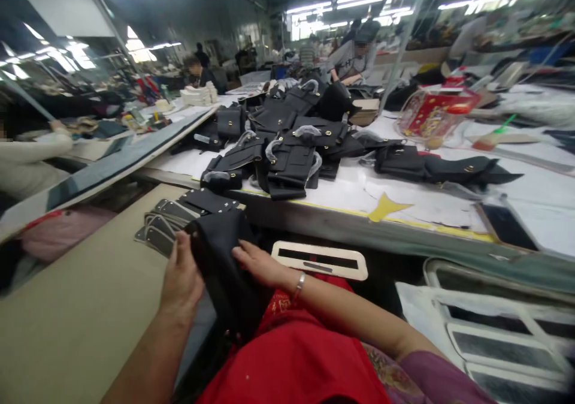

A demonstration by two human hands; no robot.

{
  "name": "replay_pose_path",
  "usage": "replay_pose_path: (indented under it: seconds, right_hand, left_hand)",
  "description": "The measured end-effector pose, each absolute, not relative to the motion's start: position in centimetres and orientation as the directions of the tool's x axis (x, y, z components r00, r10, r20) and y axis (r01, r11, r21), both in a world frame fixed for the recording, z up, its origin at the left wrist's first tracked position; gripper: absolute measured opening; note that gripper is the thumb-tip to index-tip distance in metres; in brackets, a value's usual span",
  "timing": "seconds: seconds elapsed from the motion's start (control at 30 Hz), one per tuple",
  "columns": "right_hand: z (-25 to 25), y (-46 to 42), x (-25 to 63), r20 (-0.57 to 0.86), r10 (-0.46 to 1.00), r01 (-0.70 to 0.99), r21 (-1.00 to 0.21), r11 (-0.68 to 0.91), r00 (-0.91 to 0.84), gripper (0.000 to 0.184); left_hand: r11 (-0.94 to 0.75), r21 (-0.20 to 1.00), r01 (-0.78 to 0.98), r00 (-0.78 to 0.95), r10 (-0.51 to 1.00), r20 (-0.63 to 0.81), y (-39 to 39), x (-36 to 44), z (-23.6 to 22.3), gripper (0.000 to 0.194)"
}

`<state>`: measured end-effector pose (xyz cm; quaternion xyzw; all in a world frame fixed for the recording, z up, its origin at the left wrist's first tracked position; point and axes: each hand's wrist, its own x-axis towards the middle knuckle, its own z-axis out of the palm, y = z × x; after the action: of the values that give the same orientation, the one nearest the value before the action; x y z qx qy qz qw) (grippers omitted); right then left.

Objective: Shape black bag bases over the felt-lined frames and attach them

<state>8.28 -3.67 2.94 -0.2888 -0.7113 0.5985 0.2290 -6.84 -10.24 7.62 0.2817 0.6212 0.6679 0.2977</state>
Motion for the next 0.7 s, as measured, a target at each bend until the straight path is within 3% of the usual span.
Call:
replay_pose_path:
  seconds: [0.13,0.23,0.3,0.4,0.53,0.7]
  right_hand:
    - [4.3,-1.6,13.1,0.059,0.71,-0.036,-0.998,0.047,-0.702,0.059]
    - [4.6,-1.3,15.8,0.073,0.676,-0.026,-0.996,0.08,-0.733,0.05]
    - [4.3,-1.5,16.8,0.064,0.671,0.016,-0.994,0.111,-0.739,0.045]
    - [4.0,-1.8,17.8,0.059,0.759,0.079,-0.986,0.144,-0.649,0.045]
    - [5.4,-2.0,19.0,0.171,0.921,0.233,-0.936,0.263,-0.35,0.05]
    - [7.5,-2.0,18.3,0.166,0.858,0.433,-0.807,0.402,-0.486,0.041]
  left_hand:
    - [-0.063,0.994,0.084,-0.271,0.959,0.084,-7.4,-3.9,10.8,0.063]
    - [-0.212,0.926,0.314,-0.011,0.974,0.226,-5.5,-3.0,12.7,0.057]
    - [-0.293,0.883,0.367,0.099,0.956,0.276,-4.5,-2.4,13.1,0.046]
    - [-0.23,0.917,0.325,0.09,0.973,0.212,-3.7,-1.4,12.3,0.041]
    - [-0.083,0.962,0.259,-0.048,0.994,0.099,-3.8,-0.4,10.6,0.044]
    - [-0.126,0.94,0.318,-0.087,0.983,0.161,-4.2,0.4,10.3,0.037]
